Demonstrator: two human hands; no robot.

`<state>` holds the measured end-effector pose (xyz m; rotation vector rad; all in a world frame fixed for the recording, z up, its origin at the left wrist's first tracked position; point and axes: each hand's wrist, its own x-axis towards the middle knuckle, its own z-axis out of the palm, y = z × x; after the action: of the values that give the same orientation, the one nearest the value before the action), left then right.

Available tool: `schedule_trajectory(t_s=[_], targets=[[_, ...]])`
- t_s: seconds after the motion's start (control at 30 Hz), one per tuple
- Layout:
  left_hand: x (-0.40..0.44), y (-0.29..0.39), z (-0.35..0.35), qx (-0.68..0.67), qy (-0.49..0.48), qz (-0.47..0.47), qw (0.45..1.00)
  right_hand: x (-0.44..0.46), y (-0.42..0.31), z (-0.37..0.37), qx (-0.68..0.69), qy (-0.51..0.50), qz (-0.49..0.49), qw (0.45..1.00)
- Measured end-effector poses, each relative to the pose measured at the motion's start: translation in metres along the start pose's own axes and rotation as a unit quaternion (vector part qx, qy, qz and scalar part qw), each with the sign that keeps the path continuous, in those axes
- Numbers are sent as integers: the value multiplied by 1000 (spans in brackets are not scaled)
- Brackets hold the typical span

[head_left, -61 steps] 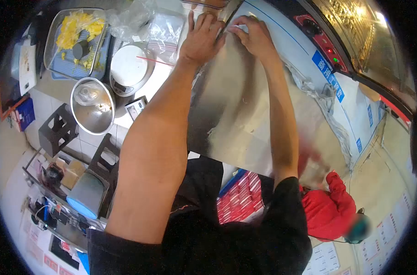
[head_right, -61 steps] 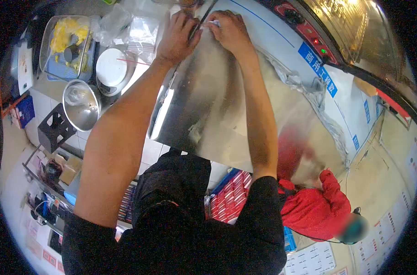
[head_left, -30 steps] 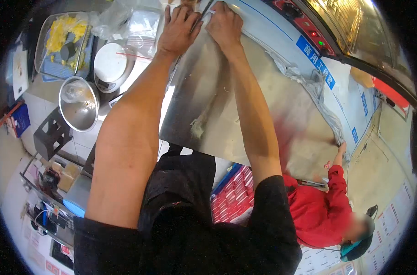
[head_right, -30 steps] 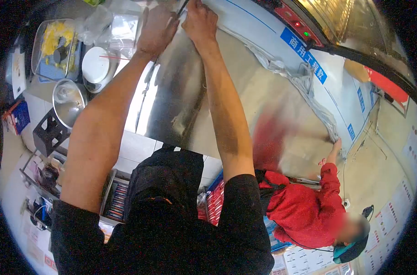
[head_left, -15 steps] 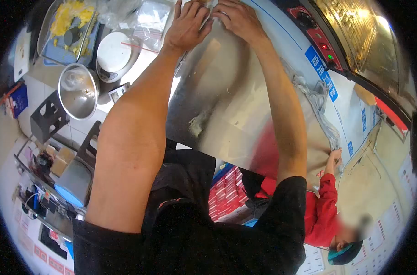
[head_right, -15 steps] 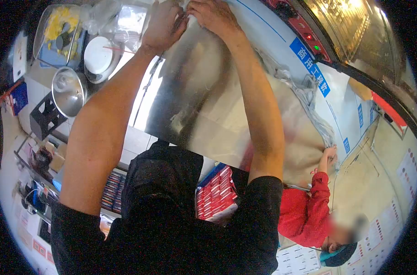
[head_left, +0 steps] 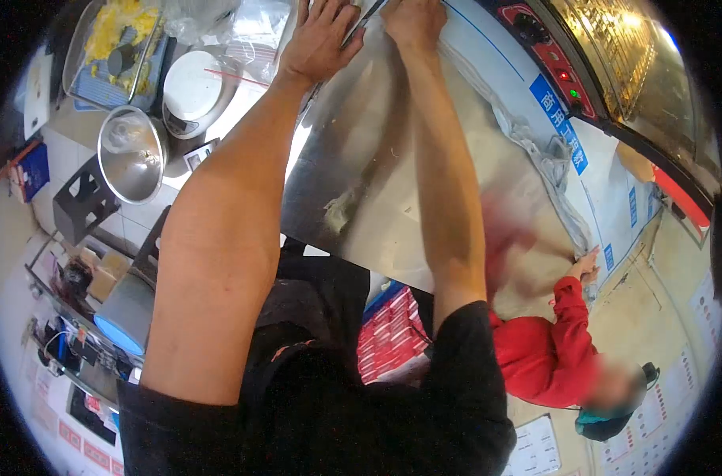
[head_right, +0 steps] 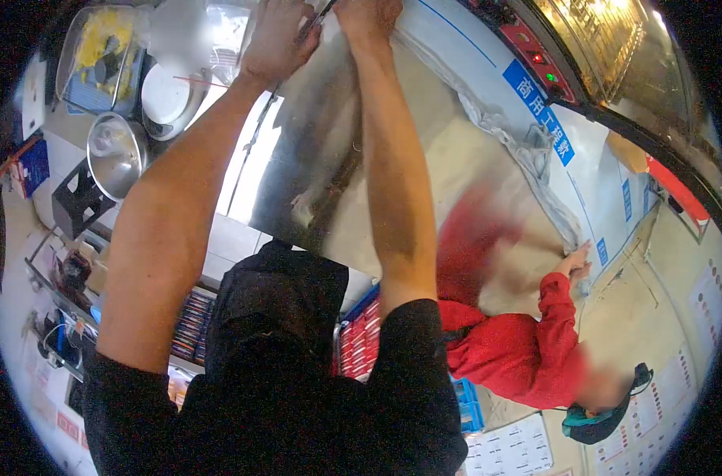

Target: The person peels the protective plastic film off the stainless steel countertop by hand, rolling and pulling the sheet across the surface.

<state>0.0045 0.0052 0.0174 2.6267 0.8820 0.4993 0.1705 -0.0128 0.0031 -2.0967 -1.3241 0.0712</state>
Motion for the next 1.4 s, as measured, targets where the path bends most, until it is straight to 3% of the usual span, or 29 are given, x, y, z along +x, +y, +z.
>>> schedule_trajectory(t_s=[0.07, 0.13, 0.27, 0.37, 0.57, 1.1, 1.2, 1.4], targets=[[0, 3, 3, 31, 37, 11, 999, -6, 4, -22, -19, -33, -23, 999], [2, 3, 0, 13, 38, 19, 999, -16, 4, -50, 63, -69, -112, 989], [1, 4, -1, 15, 22, 14, 1000, -36, 6, -67, 79, -73, -137, 985], [-1, 5, 2, 37, 67, 29, 997, -41, 13, -43, 79, 4, -163, 983], [0, 8, -6, 9, 50, 9, 999, -47, -5, -23, 9, 22, -56, 998], [-3, 3, 6, 19, 64, 25, 997, -38, -2, -18, -20, 46, -80, 996], [-4, 2, 4, 2, 27, 4, 1000, -38, 0, -29, 38, 33, -118, 992], [-4, 0, 6, -5, 92, 27, 995, -37, 5, -26, 28, 13, -165, 986]])
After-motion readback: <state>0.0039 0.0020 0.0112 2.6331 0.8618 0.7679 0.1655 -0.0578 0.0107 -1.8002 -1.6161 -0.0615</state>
